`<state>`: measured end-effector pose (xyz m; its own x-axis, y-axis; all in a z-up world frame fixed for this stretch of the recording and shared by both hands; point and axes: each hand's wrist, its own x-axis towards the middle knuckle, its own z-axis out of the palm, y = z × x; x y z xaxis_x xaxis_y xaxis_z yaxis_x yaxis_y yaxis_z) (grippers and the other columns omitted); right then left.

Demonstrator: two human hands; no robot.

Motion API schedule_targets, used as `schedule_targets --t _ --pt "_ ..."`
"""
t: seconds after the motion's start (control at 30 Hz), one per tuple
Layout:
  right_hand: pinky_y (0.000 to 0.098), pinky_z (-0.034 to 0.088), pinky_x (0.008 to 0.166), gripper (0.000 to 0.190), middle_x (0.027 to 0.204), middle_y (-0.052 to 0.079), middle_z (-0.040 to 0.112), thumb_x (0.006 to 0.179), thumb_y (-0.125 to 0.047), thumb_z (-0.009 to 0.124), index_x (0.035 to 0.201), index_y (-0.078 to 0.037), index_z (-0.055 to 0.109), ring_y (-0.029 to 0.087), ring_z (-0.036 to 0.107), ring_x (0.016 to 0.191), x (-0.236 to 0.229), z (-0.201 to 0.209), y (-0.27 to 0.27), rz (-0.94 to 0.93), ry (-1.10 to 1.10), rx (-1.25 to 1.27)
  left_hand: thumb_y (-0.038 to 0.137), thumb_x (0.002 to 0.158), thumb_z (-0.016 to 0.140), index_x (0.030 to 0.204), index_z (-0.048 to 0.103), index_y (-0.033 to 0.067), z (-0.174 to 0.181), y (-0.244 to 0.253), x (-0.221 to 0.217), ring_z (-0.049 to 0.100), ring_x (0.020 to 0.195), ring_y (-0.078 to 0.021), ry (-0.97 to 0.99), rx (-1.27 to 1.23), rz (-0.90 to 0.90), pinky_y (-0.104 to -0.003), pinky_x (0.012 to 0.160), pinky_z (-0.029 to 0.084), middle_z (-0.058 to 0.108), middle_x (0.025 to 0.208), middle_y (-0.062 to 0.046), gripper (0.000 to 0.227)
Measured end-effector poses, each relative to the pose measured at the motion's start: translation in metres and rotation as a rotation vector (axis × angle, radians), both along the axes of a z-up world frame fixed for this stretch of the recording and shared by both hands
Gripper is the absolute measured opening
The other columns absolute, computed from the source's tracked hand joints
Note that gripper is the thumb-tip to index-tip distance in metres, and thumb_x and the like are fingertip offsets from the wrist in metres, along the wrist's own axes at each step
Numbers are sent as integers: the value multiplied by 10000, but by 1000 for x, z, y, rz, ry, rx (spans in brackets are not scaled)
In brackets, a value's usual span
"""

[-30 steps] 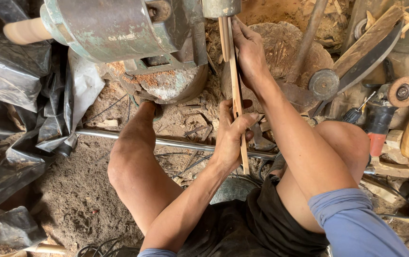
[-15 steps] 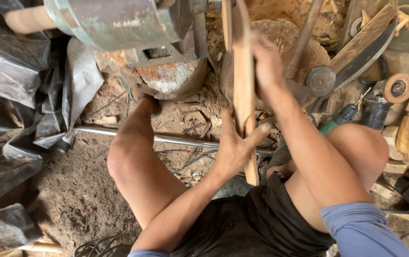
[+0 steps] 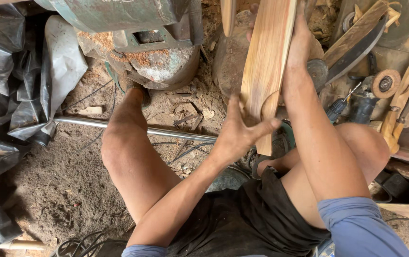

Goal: The person uses an angle grinder to smooth and shape a curved wooden object, then switches to a stationary grinding machine to refine its edges. The person holds the wood with both hands and moves it against the rotating surfaces to achieve a smooth finish.

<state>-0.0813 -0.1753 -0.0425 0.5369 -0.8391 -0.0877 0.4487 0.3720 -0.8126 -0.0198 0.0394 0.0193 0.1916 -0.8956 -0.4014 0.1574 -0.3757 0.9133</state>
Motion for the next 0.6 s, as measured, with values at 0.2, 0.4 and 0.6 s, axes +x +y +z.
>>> schedule_targets --t 0.2,0.4,0.6 --pt "388 670 846 618 1114 177 729 1055 -479 376 1318 30 608 249 765 976 30 -11 -20 3 136 -59 399 766 858 1348 399 -142 -1 -23 2 682 1107 -317 -30 -102 84 -396 917 608 630 1192 -245 918" --pt "282 594 733 563 949 51 724 1094 -494 371 1132 -57 723 112 703 811 52 -6 -24 -28 525 -246 399 740 799 1392 348 -116 1 -53 27 700 1031 -326 323 -76 149 -407 869 625 646 1146 -268 945" --pt "331 566 688 481 848 43 647 1109 -444 436 999 -36 667 131 638 712 75 -21 -40 -13 392 -295 424 747 796 1484 228 -105 -3 -72 43 663 1042 -249 380 -25 209 -367 803 618 613 1177 -228 1070"
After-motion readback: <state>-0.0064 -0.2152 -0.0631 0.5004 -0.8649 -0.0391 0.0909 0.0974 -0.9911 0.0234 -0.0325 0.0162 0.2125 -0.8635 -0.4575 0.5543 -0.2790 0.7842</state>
